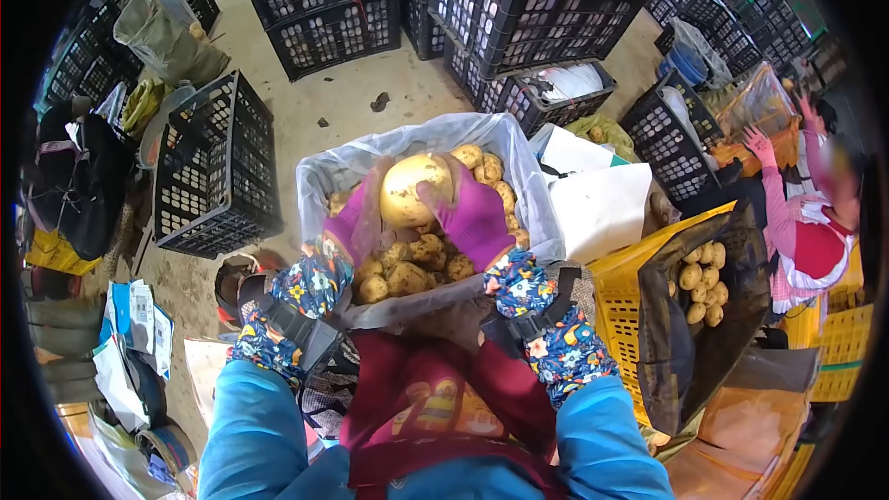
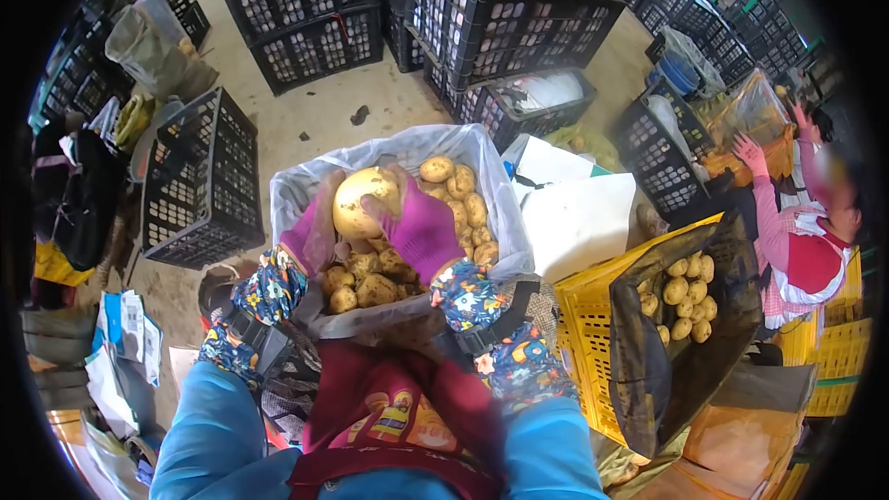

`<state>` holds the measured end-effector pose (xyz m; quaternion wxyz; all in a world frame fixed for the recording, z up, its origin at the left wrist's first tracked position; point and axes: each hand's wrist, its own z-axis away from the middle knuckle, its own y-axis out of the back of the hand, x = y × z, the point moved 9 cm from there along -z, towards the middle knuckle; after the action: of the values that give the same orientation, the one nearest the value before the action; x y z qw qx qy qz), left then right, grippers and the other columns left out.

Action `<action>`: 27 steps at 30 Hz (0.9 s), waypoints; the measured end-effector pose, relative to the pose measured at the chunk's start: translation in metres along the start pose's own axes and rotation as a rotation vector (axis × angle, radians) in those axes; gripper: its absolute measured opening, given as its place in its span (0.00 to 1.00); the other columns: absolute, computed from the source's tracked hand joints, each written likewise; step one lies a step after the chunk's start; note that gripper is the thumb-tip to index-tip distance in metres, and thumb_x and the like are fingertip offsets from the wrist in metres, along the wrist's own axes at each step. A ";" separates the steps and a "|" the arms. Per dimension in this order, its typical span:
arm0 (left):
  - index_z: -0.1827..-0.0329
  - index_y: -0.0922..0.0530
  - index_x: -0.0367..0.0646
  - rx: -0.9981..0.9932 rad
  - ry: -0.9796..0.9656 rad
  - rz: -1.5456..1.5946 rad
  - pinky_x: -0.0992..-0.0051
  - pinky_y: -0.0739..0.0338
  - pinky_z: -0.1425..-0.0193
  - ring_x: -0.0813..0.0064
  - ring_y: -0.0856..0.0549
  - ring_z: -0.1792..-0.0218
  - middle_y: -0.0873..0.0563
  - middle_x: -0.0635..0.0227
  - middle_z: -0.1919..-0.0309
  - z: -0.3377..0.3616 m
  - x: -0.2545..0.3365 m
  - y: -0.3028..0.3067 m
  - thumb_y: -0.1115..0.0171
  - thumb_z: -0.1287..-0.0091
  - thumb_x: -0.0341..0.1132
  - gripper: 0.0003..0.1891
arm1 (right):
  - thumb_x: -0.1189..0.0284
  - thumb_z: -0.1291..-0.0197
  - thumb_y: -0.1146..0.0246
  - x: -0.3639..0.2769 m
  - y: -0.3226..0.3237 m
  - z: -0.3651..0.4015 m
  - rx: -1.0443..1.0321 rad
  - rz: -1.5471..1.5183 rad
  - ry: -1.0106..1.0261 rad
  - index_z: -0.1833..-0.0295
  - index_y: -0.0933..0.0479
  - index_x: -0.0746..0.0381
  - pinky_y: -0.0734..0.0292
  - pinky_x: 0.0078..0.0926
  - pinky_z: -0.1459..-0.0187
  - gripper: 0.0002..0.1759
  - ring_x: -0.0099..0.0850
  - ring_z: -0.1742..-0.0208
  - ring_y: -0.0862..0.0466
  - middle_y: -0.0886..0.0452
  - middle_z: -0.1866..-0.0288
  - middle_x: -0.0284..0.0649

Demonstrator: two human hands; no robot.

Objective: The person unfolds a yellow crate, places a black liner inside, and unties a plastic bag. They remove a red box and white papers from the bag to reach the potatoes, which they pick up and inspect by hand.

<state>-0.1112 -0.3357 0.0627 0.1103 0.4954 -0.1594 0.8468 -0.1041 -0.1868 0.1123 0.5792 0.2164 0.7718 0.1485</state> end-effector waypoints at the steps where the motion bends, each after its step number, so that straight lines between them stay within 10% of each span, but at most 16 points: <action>1: 0.36 0.27 0.42 -0.024 0.026 0.040 0.81 0.31 0.82 0.71 0.15 0.77 0.12 0.59 0.62 0.000 -0.003 -0.006 0.69 0.25 0.66 0.37 | 0.48 0.31 0.44 0.001 0.002 0.002 -0.002 0.065 -0.031 0.54 0.20 0.65 0.21 0.46 0.62 0.27 0.52 0.63 0.14 0.16 0.68 0.55; 4: 0.33 0.30 0.43 -0.122 -0.001 0.061 0.83 0.31 0.84 0.69 0.13 0.76 0.13 0.59 0.63 -0.005 -0.005 -0.013 0.68 0.26 0.67 0.38 | 0.51 0.29 0.45 0.042 0.003 -0.009 -0.009 0.164 -0.164 0.45 0.20 0.63 0.19 0.38 0.58 0.25 0.46 0.64 0.13 0.15 0.66 0.51; 9: 0.32 0.32 0.37 -0.170 -0.055 0.292 0.78 0.17 0.72 0.67 0.11 0.64 0.13 0.56 0.54 -0.016 -0.015 0.015 0.57 0.24 0.62 0.35 | 0.50 0.29 0.47 0.030 0.012 -0.006 0.132 0.042 0.011 0.62 0.17 0.62 0.21 0.46 0.62 0.26 0.52 0.66 0.15 0.16 0.69 0.52; 19: 0.37 0.27 0.40 -0.074 -0.195 -0.013 0.83 0.29 0.86 0.68 0.14 0.77 0.13 0.58 0.57 -0.033 -0.021 0.008 0.61 0.28 0.67 0.37 | 0.55 0.34 0.38 0.056 0.014 -0.008 0.196 -0.186 -0.304 0.50 0.21 0.64 0.22 0.39 0.54 0.22 0.43 0.58 0.15 0.15 0.60 0.48; 27: 0.21 0.46 0.35 -0.315 -0.473 -0.223 0.68 0.26 0.38 0.56 0.26 0.32 0.33 0.54 0.26 0.008 0.020 -0.071 0.48 0.33 0.70 0.51 | 0.54 0.48 0.26 0.079 0.015 0.026 0.245 -1.148 -0.691 0.33 0.32 0.59 0.23 0.38 0.44 0.40 0.46 0.50 0.18 0.19 0.44 0.43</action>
<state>-0.0900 -0.2723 0.0957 0.2379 0.6699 -0.2546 0.6556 -0.0953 -0.1348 0.0465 0.7507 -0.1283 0.5464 -0.3485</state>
